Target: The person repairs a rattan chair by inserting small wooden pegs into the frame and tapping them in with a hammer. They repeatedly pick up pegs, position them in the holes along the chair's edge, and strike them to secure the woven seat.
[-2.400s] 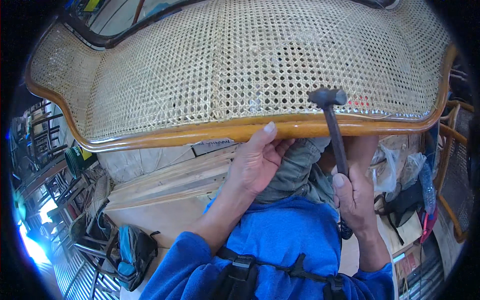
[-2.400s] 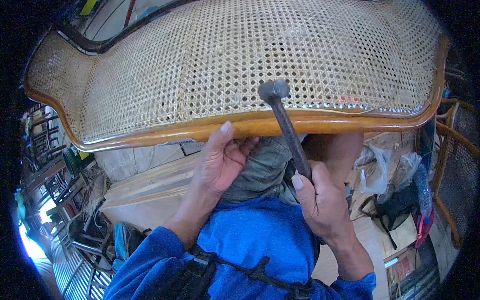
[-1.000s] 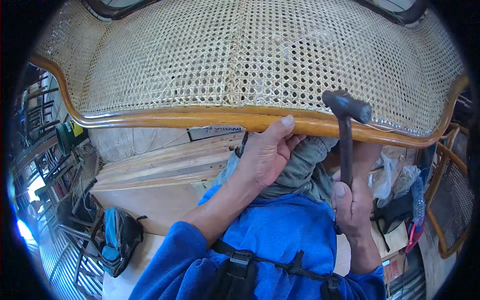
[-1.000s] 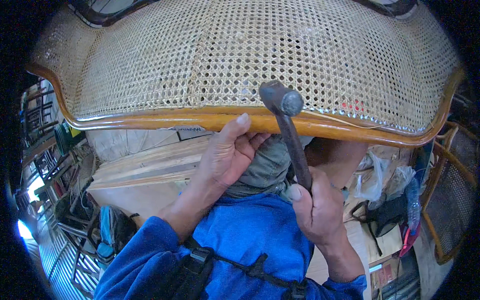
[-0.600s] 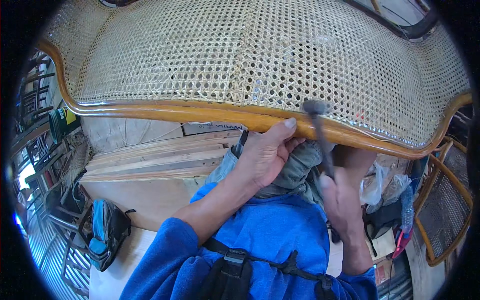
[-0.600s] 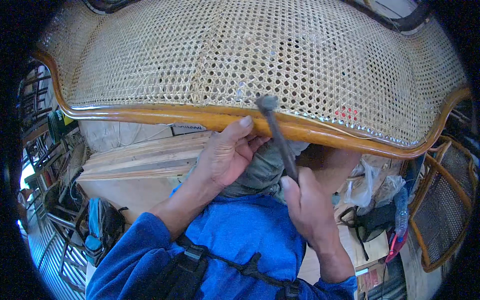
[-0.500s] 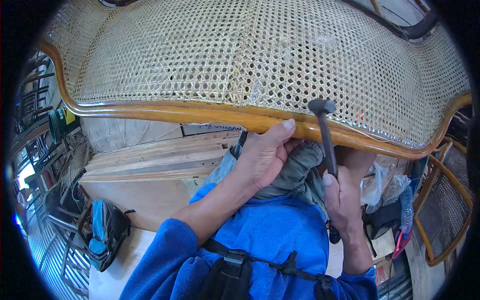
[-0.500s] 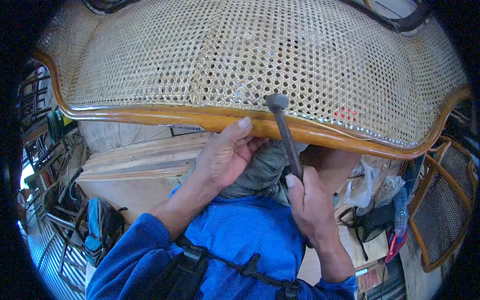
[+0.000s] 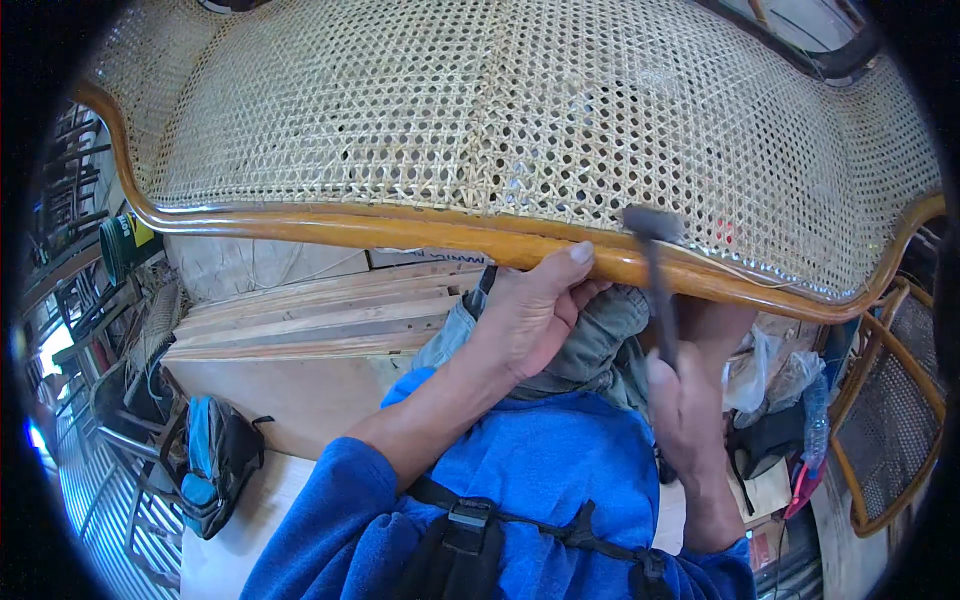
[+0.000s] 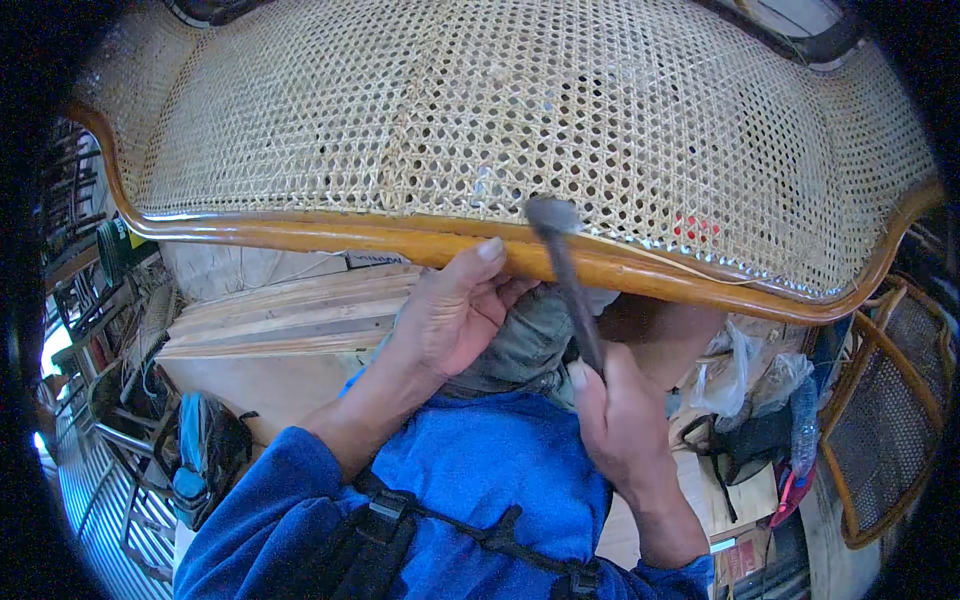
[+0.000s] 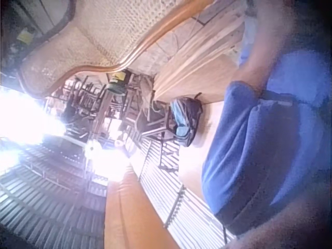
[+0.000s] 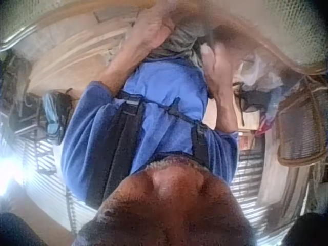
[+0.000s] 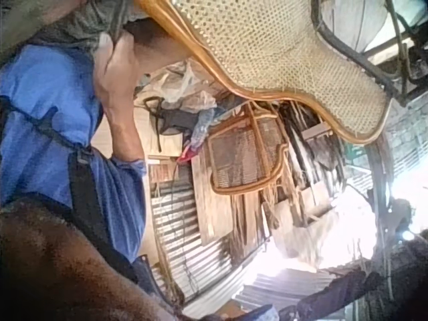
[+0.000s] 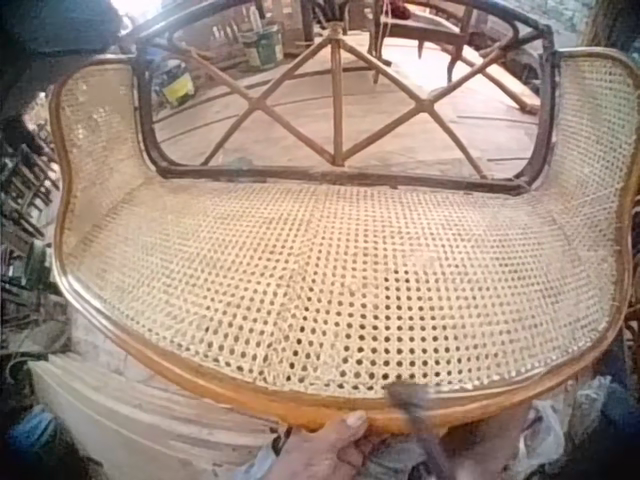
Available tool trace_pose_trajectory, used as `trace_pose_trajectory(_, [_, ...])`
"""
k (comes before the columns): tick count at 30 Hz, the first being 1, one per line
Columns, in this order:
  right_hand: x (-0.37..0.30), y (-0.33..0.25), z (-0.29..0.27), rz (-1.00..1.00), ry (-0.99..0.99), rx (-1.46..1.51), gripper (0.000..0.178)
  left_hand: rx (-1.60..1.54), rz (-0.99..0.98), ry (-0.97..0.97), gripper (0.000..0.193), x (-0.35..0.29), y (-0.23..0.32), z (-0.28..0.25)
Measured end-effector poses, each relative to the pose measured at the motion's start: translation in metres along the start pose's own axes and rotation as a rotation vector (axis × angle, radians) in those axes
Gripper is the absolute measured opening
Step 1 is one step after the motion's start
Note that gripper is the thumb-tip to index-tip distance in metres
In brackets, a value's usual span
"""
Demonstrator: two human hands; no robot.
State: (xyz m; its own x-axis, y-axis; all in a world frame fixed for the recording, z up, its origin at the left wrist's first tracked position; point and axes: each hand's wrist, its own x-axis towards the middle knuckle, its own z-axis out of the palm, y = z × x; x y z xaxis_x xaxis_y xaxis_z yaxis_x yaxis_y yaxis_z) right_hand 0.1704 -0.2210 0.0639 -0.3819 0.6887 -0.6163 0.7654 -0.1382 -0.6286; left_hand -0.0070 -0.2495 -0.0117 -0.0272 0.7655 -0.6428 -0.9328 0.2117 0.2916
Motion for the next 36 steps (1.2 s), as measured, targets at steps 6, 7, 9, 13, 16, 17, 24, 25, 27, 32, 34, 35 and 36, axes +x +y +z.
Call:
trace_pose_trajectory(6, [-0.004,0.004,-0.001,-0.008,0.030,0.092,0.027,-0.026,0.021,-0.041,0.034,-0.014,0.011,0.002])
trace_pose_trajectory(7, [-0.004,0.006,-0.001,-0.049,0.038,0.090,0.027,-0.012,0.023,-0.050,0.035,-0.017,0.013,0.000])
trace_pose_trajectory(9, [-0.005,0.002,-0.002,-0.077,0.041,0.084,0.027,-0.014,0.050,-0.017,0.033,-0.015,0.014,-0.002])
trace_pose_trajectory(13, [-0.011,-0.001,-0.003,-0.209,0.085,0.133,0.028,0.010,0.076,0.060,0.031,-0.012,0.013,0.000])
trace_pose_trajectory(16, [0.000,-0.011,-0.001,-0.119,0.015,-0.009,0.029,0.028,0.084,0.051,0.031,-0.012,0.012,0.001])
trace_pose_trajectory(17, [0.004,-0.009,-0.001,-0.087,-0.001,-0.004,0.029,0.033,0.091,0.042,0.031,-0.012,0.012,0.001])
trace_pose_trajectory(24, [-0.002,0.000,0.000,-0.189,0.062,0.061,0.027,0.035,0.097,0.046,0.033,-0.011,0.013,0.004])
trace_pose_trajectory(25, [0.002,-0.007,0.000,-0.198,0.057,0.008,0.026,0.040,0.090,0.045,0.034,-0.012,0.014,0.004])
trace_pose_trajectory(27, [0.006,-0.010,0.000,-0.144,0.023,-0.044,0.027,-0.023,0.077,0.044,0.035,-0.012,0.016,0.003])
trace_pose_trajectory(32, [-0.001,0.003,0.003,-0.121,0.024,0.065,0.027,-0.028,0.086,0.052,0.034,-0.011,0.014,0.003])
trace_pose_trajectory(34, [0.005,-0.006,0.002,-0.128,0.013,-0.033,0.028,0.010,0.106,0.048,0.033,-0.010,0.012,0.000])
trace_pose_trajectory(35, [0.008,-0.009,0.002,-0.131,0.007,-0.082,0.029,-0.001,0.095,0.032,0.033,-0.009,0.011,-0.001])
trace_pose_trajectory(36, [0.008,-0.007,0.003,-0.101,-0.006,-0.060,0.030,-0.011,0.084,0.017,0.033,-0.009,0.011,-0.003])
